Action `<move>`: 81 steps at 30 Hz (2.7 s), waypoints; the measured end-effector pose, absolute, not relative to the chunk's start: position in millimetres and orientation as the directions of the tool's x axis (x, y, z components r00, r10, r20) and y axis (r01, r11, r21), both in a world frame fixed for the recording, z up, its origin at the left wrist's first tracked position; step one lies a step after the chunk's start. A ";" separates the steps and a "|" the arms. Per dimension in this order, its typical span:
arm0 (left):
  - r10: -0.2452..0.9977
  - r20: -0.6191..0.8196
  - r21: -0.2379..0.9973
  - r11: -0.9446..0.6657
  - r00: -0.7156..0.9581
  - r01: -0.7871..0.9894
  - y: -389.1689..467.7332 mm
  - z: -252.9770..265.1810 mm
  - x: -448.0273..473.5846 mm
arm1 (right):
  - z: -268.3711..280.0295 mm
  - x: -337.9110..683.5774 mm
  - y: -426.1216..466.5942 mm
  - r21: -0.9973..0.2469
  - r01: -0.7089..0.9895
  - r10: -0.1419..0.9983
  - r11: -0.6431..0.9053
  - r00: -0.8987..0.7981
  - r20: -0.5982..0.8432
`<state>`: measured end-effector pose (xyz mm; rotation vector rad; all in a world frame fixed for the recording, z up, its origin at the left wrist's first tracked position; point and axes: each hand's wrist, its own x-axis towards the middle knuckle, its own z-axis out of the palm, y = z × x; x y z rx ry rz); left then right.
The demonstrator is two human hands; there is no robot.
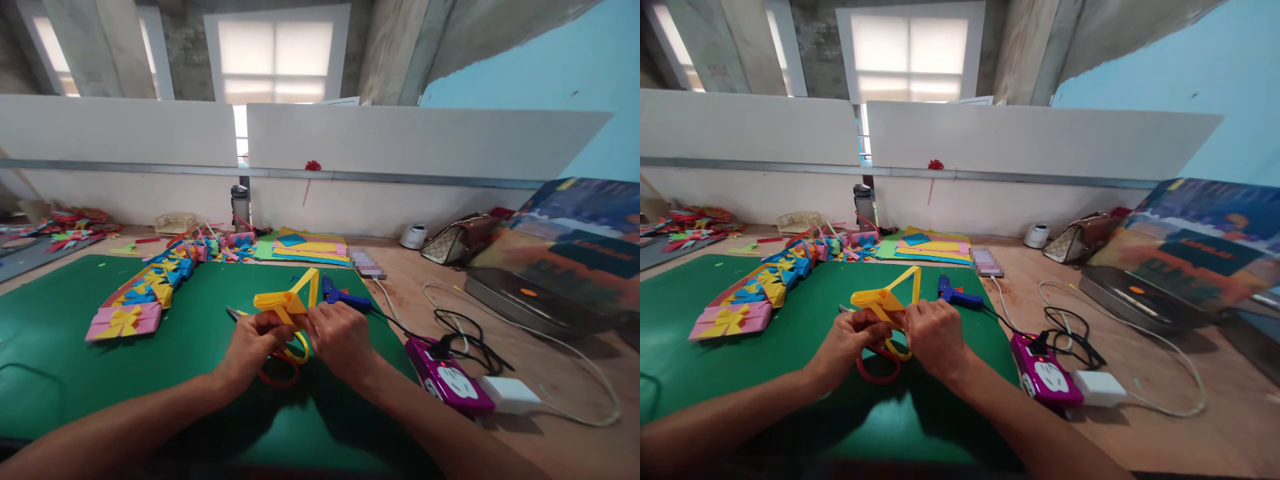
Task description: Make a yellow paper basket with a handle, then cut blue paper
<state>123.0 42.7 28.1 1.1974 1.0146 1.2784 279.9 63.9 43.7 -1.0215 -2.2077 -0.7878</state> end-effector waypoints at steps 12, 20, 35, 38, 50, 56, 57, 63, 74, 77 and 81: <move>0.988 0.141 0.984 -0.133 0.065 -0.121 38.8 36.1 123.3 | 39.8 270.6 51.4 0.318 0.779 0.424 0.540 -0.578 0.697; 0.986 0.067 0.980 -0.036 0.155 -0.194 39.7 40.4 117.2 | 33.2 266.2 52.6 0.257 0.788 0.457 0.560 -0.553 0.697; 0.953 -0.135 0.867 0.246 0.271 -0.434 40.4 33.5 119.6 | 20.1 257.9 54.7 0.154 0.823 0.498 0.547 -0.468 0.730; 0.949 -0.129 0.863 0.251 0.289 -0.439 38.5 32.7 121.0 | 19.3 256.7 57.1 0.196 0.829 0.460 0.524 -0.470 0.753; 0.913 -0.117 0.802 0.319 0.391 -0.505 33.8 24.8 123.4 | 21.5 257.9 62.2 0.305 0.836 0.327 0.457 -0.477 0.816; 0.882 -0.071 0.776 0.343 0.466 -0.530 30.0 26.8 123.5 | 21.0 257.8 64.0 0.313 0.843 0.344 0.437 -0.478 0.808; 0.875 -0.053 0.773 0.341 0.481 -0.535 29.4 27.3 123.2 | 20.9 257.8 64.2 0.320 0.846 0.336 0.425 -0.476 0.812; 0.861 -0.019 0.792 0.324 0.509 -0.517 26.7 27.0 119.2 | 23.8 262.7 65.8 0.306 0.841 0.363 0.446 -0.483 0.797; 0.965 0.079 0.991 -0.048 0.250 -0.128 51.2 25.0 104.9 | 36.8 276.5 62.2 -0.007 0.746 0.518 0.666 -0.455 0.724; 0.929 0.224 0.958 -0.153 0.295 -0.244 57.6 28.4 97.9 | 37.6 275.7 57.5 -0.153 0.638 0.538 0.754 -0.467 0.702; 0.878 0.259 0.950 -0.156 0.402 -0.272 52.4 32.3 95.8 | 38.0 272.6 51.5 -0.310 0.536 0.586 0.785 -0.482 0.651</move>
